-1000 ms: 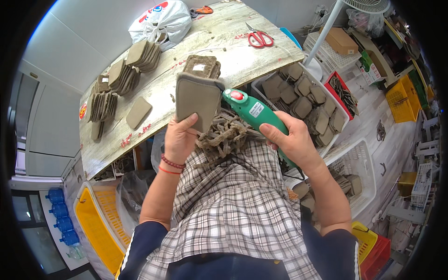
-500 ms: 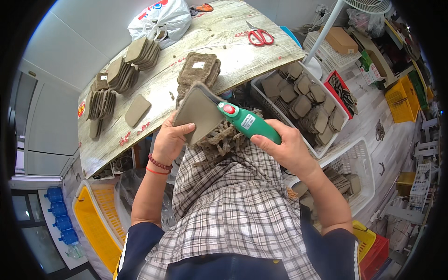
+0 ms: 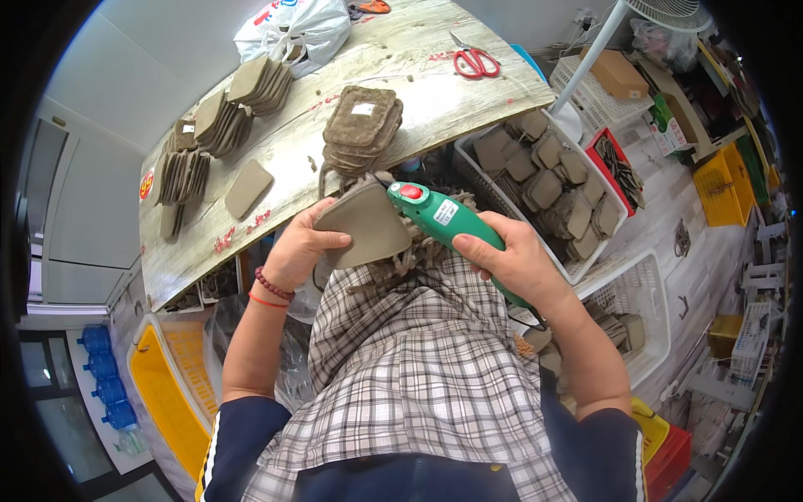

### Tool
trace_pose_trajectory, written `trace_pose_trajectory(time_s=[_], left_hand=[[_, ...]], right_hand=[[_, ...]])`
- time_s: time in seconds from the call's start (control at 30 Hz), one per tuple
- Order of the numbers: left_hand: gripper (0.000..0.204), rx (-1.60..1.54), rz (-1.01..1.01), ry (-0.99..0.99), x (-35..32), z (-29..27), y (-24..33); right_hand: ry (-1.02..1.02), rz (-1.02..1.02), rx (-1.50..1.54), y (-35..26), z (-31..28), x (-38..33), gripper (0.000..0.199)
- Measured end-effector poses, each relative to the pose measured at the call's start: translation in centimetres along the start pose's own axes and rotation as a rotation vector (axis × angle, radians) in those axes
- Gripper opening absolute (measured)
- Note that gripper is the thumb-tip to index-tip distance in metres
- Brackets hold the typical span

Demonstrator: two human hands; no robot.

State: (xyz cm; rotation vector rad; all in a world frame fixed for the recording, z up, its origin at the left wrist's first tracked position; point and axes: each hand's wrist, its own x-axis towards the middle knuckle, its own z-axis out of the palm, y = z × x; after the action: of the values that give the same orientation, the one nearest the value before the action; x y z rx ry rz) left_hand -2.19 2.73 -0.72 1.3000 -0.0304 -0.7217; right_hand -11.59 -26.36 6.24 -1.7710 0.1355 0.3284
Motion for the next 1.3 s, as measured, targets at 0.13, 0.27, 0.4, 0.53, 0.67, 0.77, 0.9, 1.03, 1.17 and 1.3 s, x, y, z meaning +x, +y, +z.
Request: trace_pose_trajectory(time_s=[0.13, 0.27, 0.4, 0.53, 0.67, 0.77, 0.9, 1.03, 1.17, 1.3], left_hand=[[0.032, 0.027, 0.127, 0.050, 0.3, -1.6, 0.1], [0.020, -0.109, 0.228, 0.135, -0.1, -1.7, 0.2], [0.018, -0.156, 0.260, 0.183, -0.4, -1.1, 0.5], [0.021, -0.103, 0.230, 0.139, -0.2, -1.5, -0.1], [0.020, -0.090, 0.188, 0.124, -0.2, -1.3, -0.3], [0.020, -0.089, 0.175, 0.096, -0.2, -1.3, -0.5], [0.023, -0.064, 0.129, 0.043, -0.6, -1.2, -0.1], [0.022, -0.022, 0.109, -0.004, -0.9, -1.1, 0.2], [0.021, 0.024, 0.069, -0.075, -1.2, -1.6, 0.5], [0.020, 0.052, -0.003, -0.100, -1.6, -1.8, 0.7]], right_hand=[[-0.022, 0.034, -0.006, 0.3, -0.2, -0.3, 0.035], [-0.055, 0.062, -0.044, 0.8, -0.5, -0.6, 0.035], [-0.089, 0.084, -0.039, 0.7, -0.3, -0.9, 0.036], [-0.117, 0.083, -0.057, 0.6, -0.3, -0.9, 0.037], [-0.135, 0.096, -0.079, 0.6, -0.1, -0.7, 0.038], [-0.125, 0.096, -0.080, 0.2, 0.4, -0.6, 0.039], [-0.139, 0.081, -0.117, 0.1, 0.7, -0.1, 0.040], [-0.153, 0.058, -0.126, -0.2, 1.3, 0.5, 0.041], [-0.172, 0.041, -0.150, -0.6, 2.0, 1.2, 0.040], [-0.217, 0.032, -0.152, -0.7, 2.7, 2.2, 0.038]])
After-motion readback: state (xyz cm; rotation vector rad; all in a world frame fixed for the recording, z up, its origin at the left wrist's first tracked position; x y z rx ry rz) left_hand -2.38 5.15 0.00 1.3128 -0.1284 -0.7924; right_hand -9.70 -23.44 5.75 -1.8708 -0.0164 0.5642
